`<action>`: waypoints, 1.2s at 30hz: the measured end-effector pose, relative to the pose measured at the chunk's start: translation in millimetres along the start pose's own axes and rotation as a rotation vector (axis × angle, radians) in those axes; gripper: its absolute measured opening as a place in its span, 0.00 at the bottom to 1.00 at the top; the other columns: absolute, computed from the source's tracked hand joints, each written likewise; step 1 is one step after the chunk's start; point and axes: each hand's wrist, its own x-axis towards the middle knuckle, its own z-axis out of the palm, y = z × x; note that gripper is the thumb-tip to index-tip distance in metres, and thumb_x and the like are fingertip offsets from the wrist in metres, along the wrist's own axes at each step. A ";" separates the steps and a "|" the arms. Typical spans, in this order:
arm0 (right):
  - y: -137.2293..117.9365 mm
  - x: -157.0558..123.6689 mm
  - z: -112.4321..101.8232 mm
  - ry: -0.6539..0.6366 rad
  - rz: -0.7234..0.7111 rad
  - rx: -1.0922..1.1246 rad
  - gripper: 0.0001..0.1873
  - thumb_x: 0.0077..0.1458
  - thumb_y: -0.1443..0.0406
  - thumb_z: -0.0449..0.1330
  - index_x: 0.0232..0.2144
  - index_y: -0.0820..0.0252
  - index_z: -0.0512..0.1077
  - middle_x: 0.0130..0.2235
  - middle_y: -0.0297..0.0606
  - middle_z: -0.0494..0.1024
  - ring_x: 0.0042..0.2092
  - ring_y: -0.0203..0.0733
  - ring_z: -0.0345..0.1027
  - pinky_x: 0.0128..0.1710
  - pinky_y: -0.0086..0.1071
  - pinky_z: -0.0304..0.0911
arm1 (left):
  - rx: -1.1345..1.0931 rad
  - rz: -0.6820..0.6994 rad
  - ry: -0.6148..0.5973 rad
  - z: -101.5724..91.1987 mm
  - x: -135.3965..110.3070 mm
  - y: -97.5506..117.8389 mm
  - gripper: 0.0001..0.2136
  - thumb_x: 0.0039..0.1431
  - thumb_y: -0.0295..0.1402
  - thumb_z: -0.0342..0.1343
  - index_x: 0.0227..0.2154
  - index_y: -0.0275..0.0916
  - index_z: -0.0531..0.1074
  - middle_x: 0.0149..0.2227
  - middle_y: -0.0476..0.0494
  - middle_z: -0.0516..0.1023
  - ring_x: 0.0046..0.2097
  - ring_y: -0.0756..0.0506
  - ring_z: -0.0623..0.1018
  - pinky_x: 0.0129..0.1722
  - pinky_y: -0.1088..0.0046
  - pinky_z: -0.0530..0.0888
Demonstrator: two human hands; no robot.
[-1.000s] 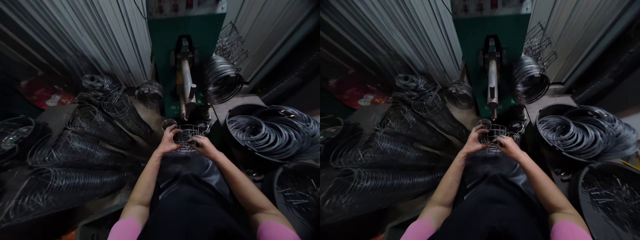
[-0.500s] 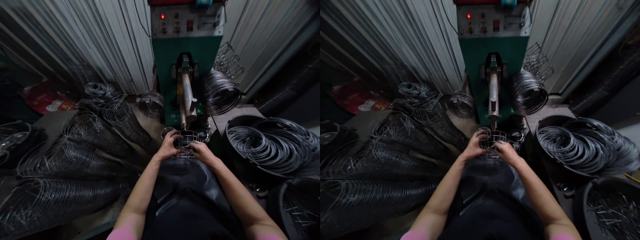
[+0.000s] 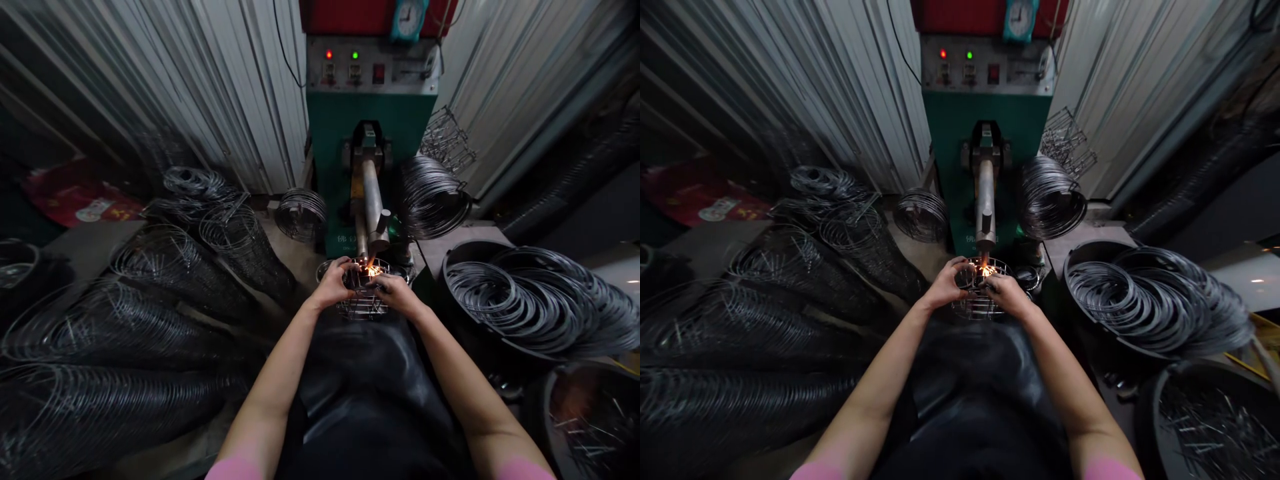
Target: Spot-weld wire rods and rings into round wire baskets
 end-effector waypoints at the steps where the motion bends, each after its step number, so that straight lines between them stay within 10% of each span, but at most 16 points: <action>1: 0.3 -0.4 0.7 0.013 0.005 0.003 0.06 0.52 0.70 0.56 0.32 0.60 0.74 0.33 0.40 0.77 0.35 0.39 0.72 0.36 0.30 0.66 | -0.004 -0.001 -0.002 0.4 0.7 -0.3 0.31 0.30 0.34 0.71 0.43 0.40 0.71 0.52 0.39 0.62 0.56 0.39 0.65 0.57 0.60 0.62; 14: 3.1 2.0 8.7 0.250 0.221 0.026 0.12 0.51 0.67 0.58 0.40 0.57 0.72 0.40 0.41 0.76 0.41 0.43 0.70 0.42 0.37 0.65 | 0.042 -0.059 0.091 5.0 18.6 -7.9 0.30 0.29 0.32 0.71 0.43 0.41 0.72 0.52 0.40 0.62 0.55 0.38 0.65 0.56 0.59 0.64; 20: 12.4 -70.5 39.2 0.517 0.694 0.433 0.16 0.52 0.57 0.54 0.40 0.61 0.68 0.33 0.41 0.76 0.32 0.41 0.70 0.31 0.34 0.68 | 0.071 -0.078 0.116 3.6 24.0 -9.3 0.30 0.30 0.33 0.71 0.43 0.43 0.72 0.53 0.41 0.63 0.56 0.39 0.64 0.56 0.60 0.63; 27: 25.2 -156.4 91.4 0.482 0.706 0.240 0.14 0.50 0.59 0.53 0.39 0.57 0.68 0.40 0.44 0.75 0.42 0.47 0.70 0.44 0.45 0.66 | 0.095 -0.116 0.132 3.1 40.4 -19.7 0.31 0.30 0.37 0.71 0.44 0.41 0.71 0.53 0.41 0.63 0.56 0.38 0.64 0.56 0.59 0.62; 36: 46.7 -155.1 50.9 0.705 0.982 0.991 0.09 0.41 0.59 0.59 0.29 0.55 0.67 0.24 0.32 0.70 0.26 0.39 0.68 0.26 0.36 0.69 | 0.068 -0.103 0.170 2.9 17.9 -36.8 0.47 0.29 0.41 0.70 0.57 0.42 0.56 0.60 0.35 0.55 0.61 0.35 0.57 0.58 0.53 0.56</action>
